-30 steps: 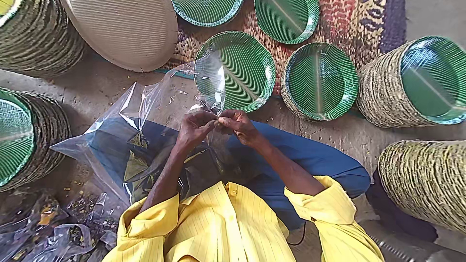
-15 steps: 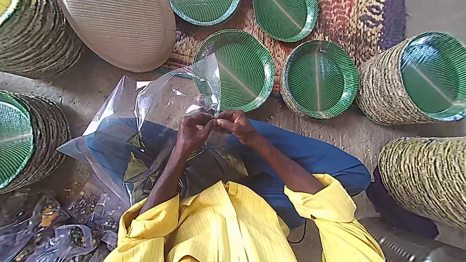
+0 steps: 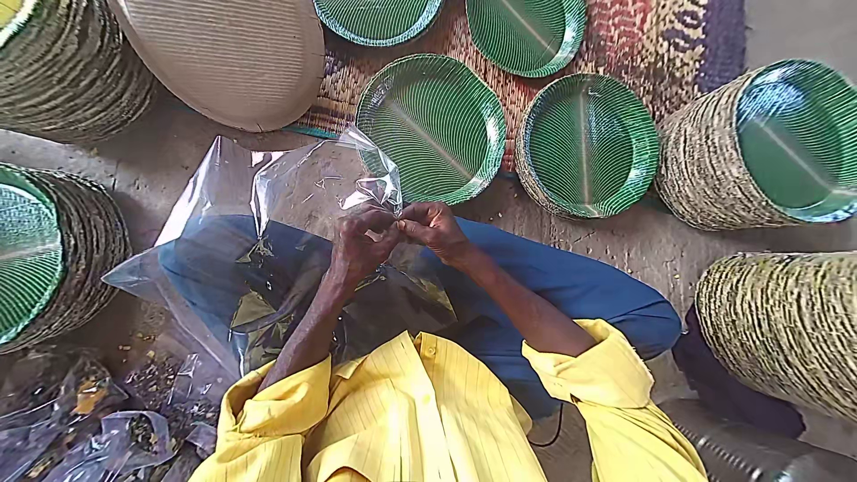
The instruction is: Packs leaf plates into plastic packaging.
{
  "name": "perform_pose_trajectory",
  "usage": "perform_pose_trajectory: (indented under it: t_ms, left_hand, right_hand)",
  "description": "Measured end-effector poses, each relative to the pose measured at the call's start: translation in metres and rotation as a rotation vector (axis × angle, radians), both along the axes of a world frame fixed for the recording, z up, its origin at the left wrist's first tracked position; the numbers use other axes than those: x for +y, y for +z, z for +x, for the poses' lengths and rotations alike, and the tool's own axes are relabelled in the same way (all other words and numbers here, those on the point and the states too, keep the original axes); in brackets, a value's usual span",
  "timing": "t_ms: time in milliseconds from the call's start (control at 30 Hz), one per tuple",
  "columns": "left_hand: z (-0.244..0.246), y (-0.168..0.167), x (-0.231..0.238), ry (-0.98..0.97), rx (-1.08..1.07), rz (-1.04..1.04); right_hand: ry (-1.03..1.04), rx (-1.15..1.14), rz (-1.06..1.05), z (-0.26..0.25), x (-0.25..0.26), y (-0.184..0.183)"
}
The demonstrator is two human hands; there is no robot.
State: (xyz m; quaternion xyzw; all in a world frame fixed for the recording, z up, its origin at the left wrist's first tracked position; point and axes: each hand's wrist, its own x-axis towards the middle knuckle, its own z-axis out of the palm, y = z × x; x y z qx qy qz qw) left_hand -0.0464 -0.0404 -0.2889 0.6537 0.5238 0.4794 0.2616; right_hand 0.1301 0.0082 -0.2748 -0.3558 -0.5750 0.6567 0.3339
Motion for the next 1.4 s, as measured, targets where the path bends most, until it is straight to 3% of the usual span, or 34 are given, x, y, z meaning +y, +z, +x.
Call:
perform_pose_trajectory:
  t_ms: [800, 1400]
  left_hand:
    - [0.003, -0.004, 0.000, -0.006, 0.028, 0.062]
    - [0.004, -0.008, 0.001, -0.002, 0.001, 0.082]
  right_hand:
    - [-0.110, -0.040, 0.026, -0.006, -0.008, 0.001]
    - [-0.151, -0.067, -0.128, -0.009, -0.011, 0.008]
